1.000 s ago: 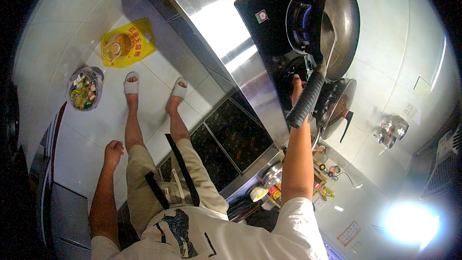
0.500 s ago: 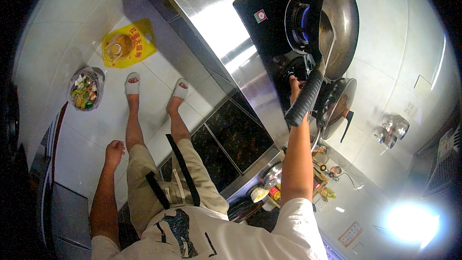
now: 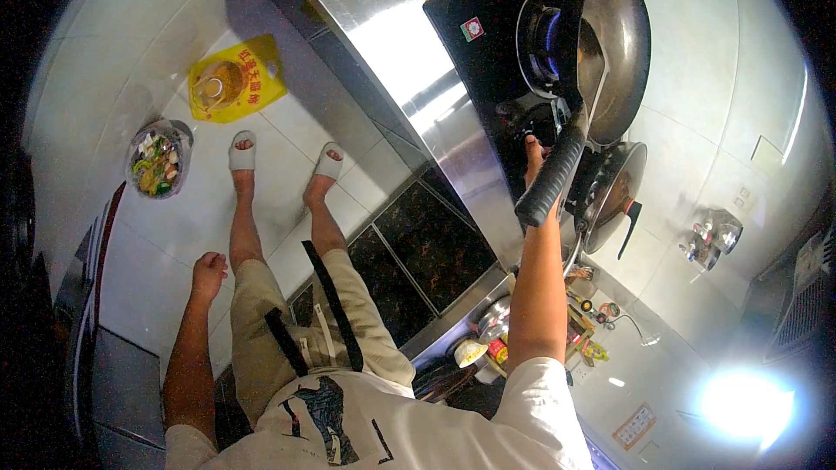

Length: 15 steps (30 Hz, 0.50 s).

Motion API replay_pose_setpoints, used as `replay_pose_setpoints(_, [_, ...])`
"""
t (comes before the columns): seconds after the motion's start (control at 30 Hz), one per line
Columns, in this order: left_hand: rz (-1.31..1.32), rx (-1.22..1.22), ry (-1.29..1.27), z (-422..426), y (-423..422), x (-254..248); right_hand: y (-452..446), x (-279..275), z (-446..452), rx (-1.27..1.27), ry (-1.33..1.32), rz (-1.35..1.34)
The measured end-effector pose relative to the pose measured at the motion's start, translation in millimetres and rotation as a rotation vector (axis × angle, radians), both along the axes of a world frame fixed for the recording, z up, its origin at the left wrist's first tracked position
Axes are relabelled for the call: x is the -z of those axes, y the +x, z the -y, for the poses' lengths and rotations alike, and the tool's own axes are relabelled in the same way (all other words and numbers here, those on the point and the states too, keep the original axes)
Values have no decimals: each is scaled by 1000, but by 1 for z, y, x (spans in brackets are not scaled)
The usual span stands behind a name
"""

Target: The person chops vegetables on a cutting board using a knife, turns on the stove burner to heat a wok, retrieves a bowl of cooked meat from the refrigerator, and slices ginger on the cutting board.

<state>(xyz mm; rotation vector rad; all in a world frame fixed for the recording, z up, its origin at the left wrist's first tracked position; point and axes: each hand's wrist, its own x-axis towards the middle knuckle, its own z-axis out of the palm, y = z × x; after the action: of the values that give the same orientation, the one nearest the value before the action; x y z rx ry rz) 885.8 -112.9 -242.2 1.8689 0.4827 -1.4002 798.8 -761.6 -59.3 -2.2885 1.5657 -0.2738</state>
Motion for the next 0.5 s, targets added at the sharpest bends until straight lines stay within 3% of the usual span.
replay_pose_setpoints(0.5, [0, -4, -26, -2, -6, 5, 0, 4, 4, -16, 12, 55])
